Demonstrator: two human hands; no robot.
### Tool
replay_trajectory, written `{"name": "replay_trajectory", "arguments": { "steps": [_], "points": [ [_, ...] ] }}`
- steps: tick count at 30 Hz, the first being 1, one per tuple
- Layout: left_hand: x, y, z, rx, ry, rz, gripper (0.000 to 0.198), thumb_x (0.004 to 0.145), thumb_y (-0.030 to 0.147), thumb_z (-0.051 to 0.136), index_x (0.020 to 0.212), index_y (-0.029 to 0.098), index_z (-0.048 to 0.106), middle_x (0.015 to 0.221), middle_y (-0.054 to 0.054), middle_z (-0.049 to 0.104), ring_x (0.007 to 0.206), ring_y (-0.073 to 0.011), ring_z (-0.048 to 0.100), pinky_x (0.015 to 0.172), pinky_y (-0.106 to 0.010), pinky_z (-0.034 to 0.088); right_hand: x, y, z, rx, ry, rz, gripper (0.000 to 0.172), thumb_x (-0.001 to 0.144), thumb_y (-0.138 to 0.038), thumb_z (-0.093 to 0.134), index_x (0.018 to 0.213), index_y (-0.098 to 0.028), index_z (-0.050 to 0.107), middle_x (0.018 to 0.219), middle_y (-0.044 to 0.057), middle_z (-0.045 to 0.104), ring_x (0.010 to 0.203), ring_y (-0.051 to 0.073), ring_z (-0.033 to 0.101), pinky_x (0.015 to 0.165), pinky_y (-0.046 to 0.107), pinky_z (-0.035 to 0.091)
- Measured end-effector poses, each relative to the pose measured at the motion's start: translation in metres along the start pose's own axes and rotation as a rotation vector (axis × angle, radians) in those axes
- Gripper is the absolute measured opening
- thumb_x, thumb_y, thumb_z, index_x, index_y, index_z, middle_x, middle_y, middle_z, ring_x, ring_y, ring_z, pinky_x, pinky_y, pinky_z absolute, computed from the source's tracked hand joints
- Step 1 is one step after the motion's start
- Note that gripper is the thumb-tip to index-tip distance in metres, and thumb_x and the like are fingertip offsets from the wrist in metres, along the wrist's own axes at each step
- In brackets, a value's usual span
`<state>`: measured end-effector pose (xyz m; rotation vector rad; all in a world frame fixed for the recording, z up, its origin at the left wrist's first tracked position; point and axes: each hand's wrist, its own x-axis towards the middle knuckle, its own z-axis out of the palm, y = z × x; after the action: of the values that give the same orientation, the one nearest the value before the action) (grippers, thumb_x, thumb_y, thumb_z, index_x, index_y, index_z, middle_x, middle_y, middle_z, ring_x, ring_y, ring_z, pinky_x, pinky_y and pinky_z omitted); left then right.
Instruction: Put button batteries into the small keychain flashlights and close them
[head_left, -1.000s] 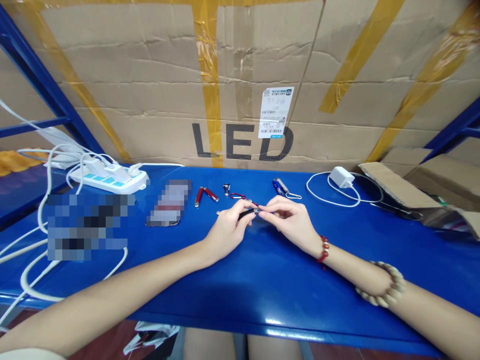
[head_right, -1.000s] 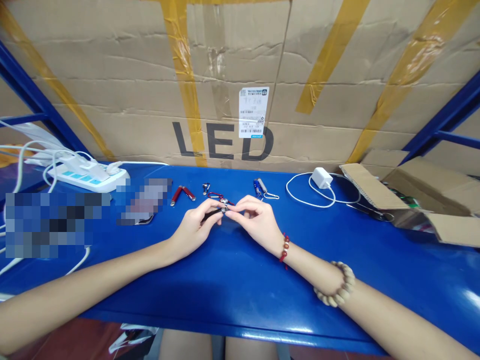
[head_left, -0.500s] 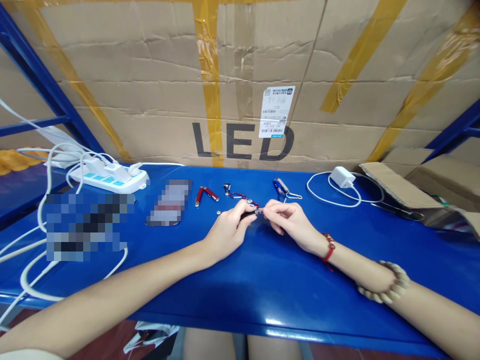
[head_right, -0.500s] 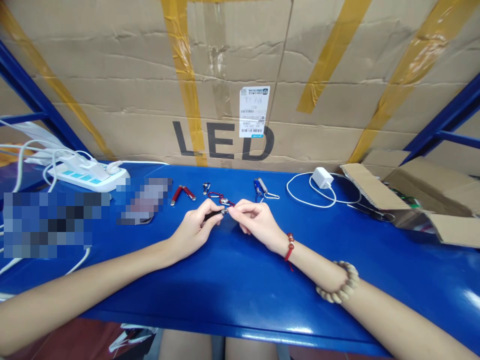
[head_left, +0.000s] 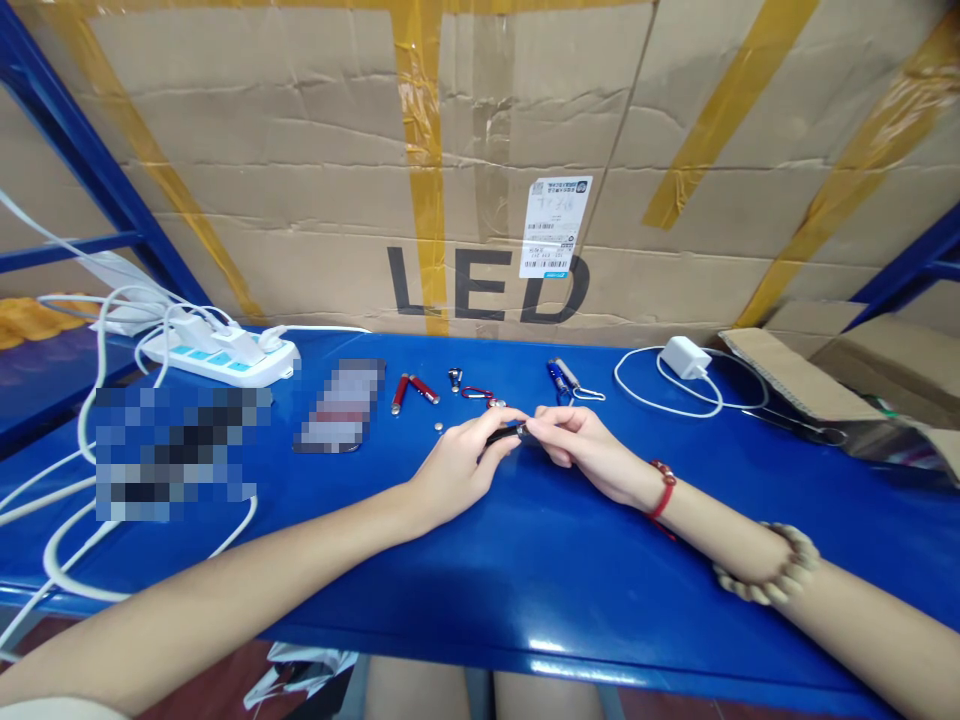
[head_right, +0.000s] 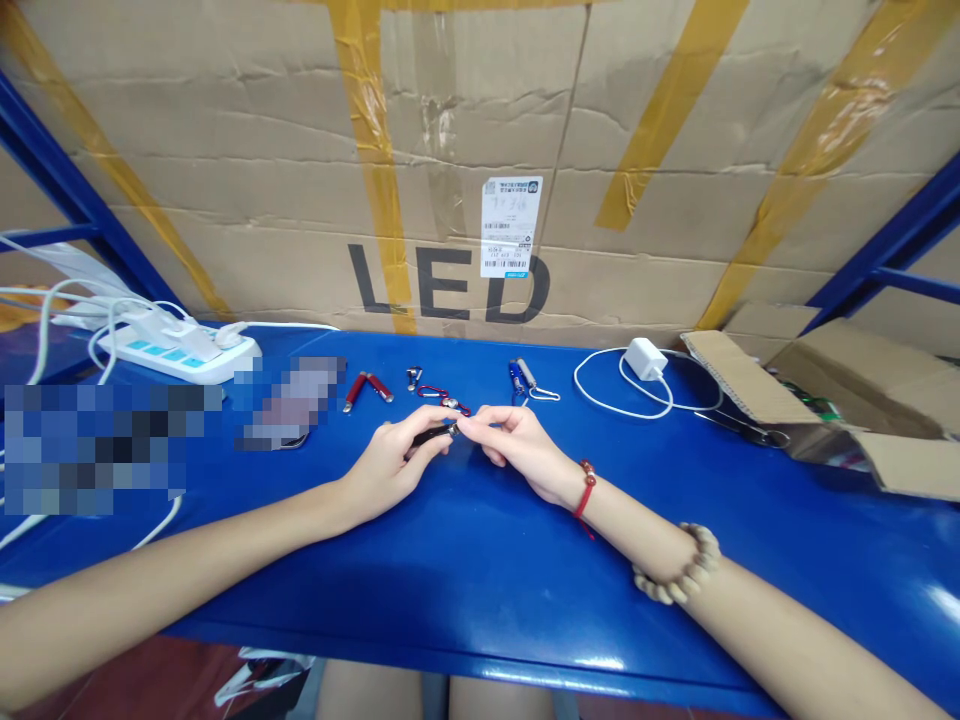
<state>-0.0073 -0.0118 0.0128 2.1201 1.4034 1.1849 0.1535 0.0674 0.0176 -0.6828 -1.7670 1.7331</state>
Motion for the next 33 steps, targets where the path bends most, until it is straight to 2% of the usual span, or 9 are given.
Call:
{"name": "replay_trajectory", "arguments": {
  "steps": [4, 11, 14, 20, 27, 30, 33],
  "points": [
    [0.001, 0.0, -0.001, 0.065, 0.008, 0.042, 0.023, 0.089, 0.02, 0.042, 0.107, 0.021, 0.056, 0.107, -0.003, 0.064, 0.101, -0.0155, 0.059, 0.089, -0.025, 0.044, -0.001, 0.0, 0.001, -0.014, 0.002, 0.001, 0.033, 0.07, -0.039, 0.067, 0.054, -0.015, 0.054, 0.052, -0.006, 0.041, 0.044, 0.003, 0.031, 0.045, 0.023, 0.018],
    [0.002, -0.001, 0.0, 0.041, 0.037, -0.02, 0.021, 0.089, 0.019, 0.041, 0.104, 0.018, 0.056, 0.088, -0.003, 0.066, 0.078, -0.0138, 0.062, 0.076, -0.024, 0.047, 0.001, 0.003, 0.004, -0.064, 0.071, 0.007, 0.032, 0.07, -0.043, 0.066, 0.06, -0.014, 0.056, 0.048, -0.007, 0.04, 0.04, 0.003, 0.029, 0.042, 0.022, 0.018],
    [0.002, -0.001, 0.001, 0.028, 0.049, -0.062, 0.02, 0.089, 0.021, 0.04, 0.101, 0.017, 0.055, 0.08, -0.001, 0.063, 0.068, -0.012, 0.059, 0.068, -0.022, 0.046, 0.002, 0.006, 0.003, -0.11, 0.105, -0.01, 0.03, 0.068, -0.043, 0.068, 0.069, -0.014, 0.06, 0.051, -0.006, 0.044, 0.039, 0.002, 0.031, 0.039, 0.02, 0.02],
    [0.003, -0.002, 0.001, 0.038, 0.061, -0.117, 0.02, 0.09, 0.023, 0.037, 0.1, 0.018, 0.053, 0.069, 0.001, 0.056, 0.063, -0.0113, 0.055, 0.065, -0.021, 0.043, 0.003, 0.008, 0.002, -0.164, 0.175, -0.136, 0.034, 0.066, -0.037, 0.07, 0.091, -0.016, 0.064, 0.066, -0.004, 0.05, 0.04, 0.001, 0.036, 0.035, 0.018, 0.026],
    [0.002, 0.0, 0.0, 0.081, -0.005, -0.148, 0.023, 0.091, 0.025, 0.034, 0.101, 0.019, 0.053, 0.07, 0.003, 0.057, 0.063, -0.0107, 0.055, 0.066, -0.021, 0.04, 0.003, 0.012, -0.002, -0.164, 0.161, -0.269, 0.018, 0.07, -0.032, 0.069, 0.081, -0.018, 0.069, 0.078, 0.0, 0.054, 0.041, 0.001, 0.042, 0.035, 0.02, 0.031],
    [0.002, 0.001, -0.001, 0.11, -0.028, -0.167, 0.024, 0.091, 0.025, 0.035, 0.104, 0.02, 0.054, 0.071, 0.003, 0.058, 0.065, -0.0114, 0.056, 0.067, -0.021, 0.04, 0.004, 0.011, -0.003, -0.124, 0.13, -0.249, 0.016, 0.066, -0.031, 0.071, 0.071, -0.017, 0.067, 0.079, 0.0, 0.055, 0.04, 0.001, 0.041, 0.035, 0.019, 0.03],
    [0.003, 0.002, -0.001, 0.112, -0.045, -0.167, 0.024, 0.09, 0.026, 0.035, 0.103, 0.021, 0.055, 0.072, 0.002, 0.06, 0.066, -0.012, 0.056, 0.066, -0.022, 0.04, 0.004, 0.01, -0.003, -0.103, 0.083, -0.196, 0.02, 0.064, -0.033, 0.073, 0.062, -0.015, 0.063, 0.076, 0.0, 0.055, 0.039, 0.0, 0.039, 0.034, 0.019, 0.03]
  ]
}}
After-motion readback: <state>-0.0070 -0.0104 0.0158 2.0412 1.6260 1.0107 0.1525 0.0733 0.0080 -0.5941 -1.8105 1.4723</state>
